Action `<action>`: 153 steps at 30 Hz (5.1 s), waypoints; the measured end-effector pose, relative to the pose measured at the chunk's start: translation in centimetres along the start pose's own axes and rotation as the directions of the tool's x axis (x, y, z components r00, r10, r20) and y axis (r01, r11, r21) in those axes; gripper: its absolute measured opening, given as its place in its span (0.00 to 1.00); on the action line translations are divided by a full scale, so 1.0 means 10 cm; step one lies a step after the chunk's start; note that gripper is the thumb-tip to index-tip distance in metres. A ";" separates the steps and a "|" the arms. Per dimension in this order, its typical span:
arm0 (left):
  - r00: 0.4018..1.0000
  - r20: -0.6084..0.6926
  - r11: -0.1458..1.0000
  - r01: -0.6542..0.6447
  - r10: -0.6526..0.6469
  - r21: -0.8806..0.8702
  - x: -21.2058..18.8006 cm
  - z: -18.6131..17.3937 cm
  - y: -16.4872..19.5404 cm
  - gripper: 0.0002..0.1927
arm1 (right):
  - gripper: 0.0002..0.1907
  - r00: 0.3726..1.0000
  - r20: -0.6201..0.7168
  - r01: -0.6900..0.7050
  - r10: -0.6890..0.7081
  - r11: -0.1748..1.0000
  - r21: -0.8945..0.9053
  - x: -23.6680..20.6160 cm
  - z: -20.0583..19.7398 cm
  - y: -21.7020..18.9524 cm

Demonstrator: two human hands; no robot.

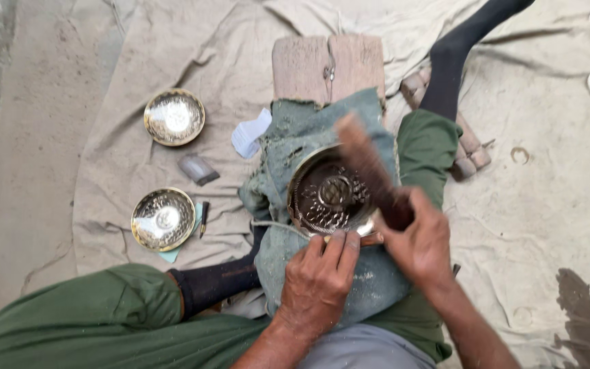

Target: The person sits on the floor with a brass bowl on a cloth pad and hammers a decorative pattern into it, holding a punch against the bowl's inner surface and striking it with a wooden mallet, repositioning the punch repeatedly across the patterned design.

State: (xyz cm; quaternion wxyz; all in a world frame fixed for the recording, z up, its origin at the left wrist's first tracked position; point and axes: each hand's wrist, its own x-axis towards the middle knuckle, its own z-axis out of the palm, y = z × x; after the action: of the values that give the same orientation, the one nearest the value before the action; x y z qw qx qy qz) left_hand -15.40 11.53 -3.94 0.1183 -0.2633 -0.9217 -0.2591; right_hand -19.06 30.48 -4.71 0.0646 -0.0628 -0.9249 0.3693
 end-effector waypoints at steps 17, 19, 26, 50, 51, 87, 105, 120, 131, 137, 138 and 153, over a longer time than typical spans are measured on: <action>0.974 0.185 0.988 0.144 -0.133 -0.047 0.09 0.02 -0.08 0.23 | 0.16 0.979 -0.061 0.191 -0.192 0.981 -0.024 0.26 -0.03 -0.08; 0.976 0.180 0.990 0.134 -0.123 -0.052 0.14 -0.04 -0.07 0.23 | 0.17 0.995 -0.034 0.099 -0.096 0.992 0.074 0.19 -0.04 -0.05; 0.981 -0.031 0.912 0.164 -0.190 -0.377 0.11 -0.18 -0.09 0.17 | 0.14 0.978 0.031 -0.206 0.207 0.928 0.309 -0.26 -0.21 0.41; 0.983 0.123 0.768 0.183 -0.137 -0.614 0.76 0.16 -0.61 0.25 | 0.20 0.844 0.245 -0.523 0.477 0.833 0.181 -0.27 -0.86 0.36; 0.984 0.110 0.770 0.180 -0.143 -0.612 0.75 0.17 -0.61 0.26 | 0.19 0.852 0.206 -0.515 0.482 0.842 0.159 -0.26 -0.88 0.32; 0.998 -0.014 0.817 -0.063 0.067 -0.573 0.68 0.63 -0.55 0.25 | 0.12 0.387 0.334 -0.177 0.860 -0.286 0.942 -0.15 -1.40 1.60; 0.969 0.119 0.828 -0.116 0.215 -0.549 0.86 0.57 -0.58 0.23 | 0.07 0.950 0.081 -0.310 0.302 0.943 0.121 -0.58 -1.15 1.21; 0.869 0.226 0.800 -0.267 0.441 -0.537 1.06 0.37 -0.64 0.12 | 0.09 0.988 -0.110 0.050 -0.108 0.900 -0.434 -0.99 -0.85 1.40; 0.866 0.308 0.833 -0.195 0.394 -0.518 1.06 0.30 -0.58 0.19 | 0.11 0.979 -0.146 -0.151 0.142 0.987 -0.053 -1.22 -0.45 1.25; 0.918 0.237 0.837 -0.154 0.317 -0.524 0.98 0.37 -0.67 0.23 | 0.10 0.979 -0.067 -0.201 0.193 0.969 -0.144 -1.11 -0.63 1.08; 0.915 0.245 0.842 -0.158 0.321 -0.516 0.97 0.38 -0.67 0.23 | 0.10 0.984 -0.064 -0.176 0.166 0.964 -0.201 -1.08 -0.66 1.07; 0.991 0.123 0.884 0.010 0.054 -0.468 0.66 0.42 -0.51 0.19 | 0.14 0.934 0.172 -0.306 0.314 0.949 -0.073 -0.16 -1.17 0.61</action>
State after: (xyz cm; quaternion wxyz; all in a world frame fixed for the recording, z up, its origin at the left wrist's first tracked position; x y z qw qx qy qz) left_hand -24.06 12.95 -7.23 -0.0070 -0.3111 -0.8348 -0.4541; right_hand -15.13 42.48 -0.65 -0.0803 -0.1755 -0.9135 0.3582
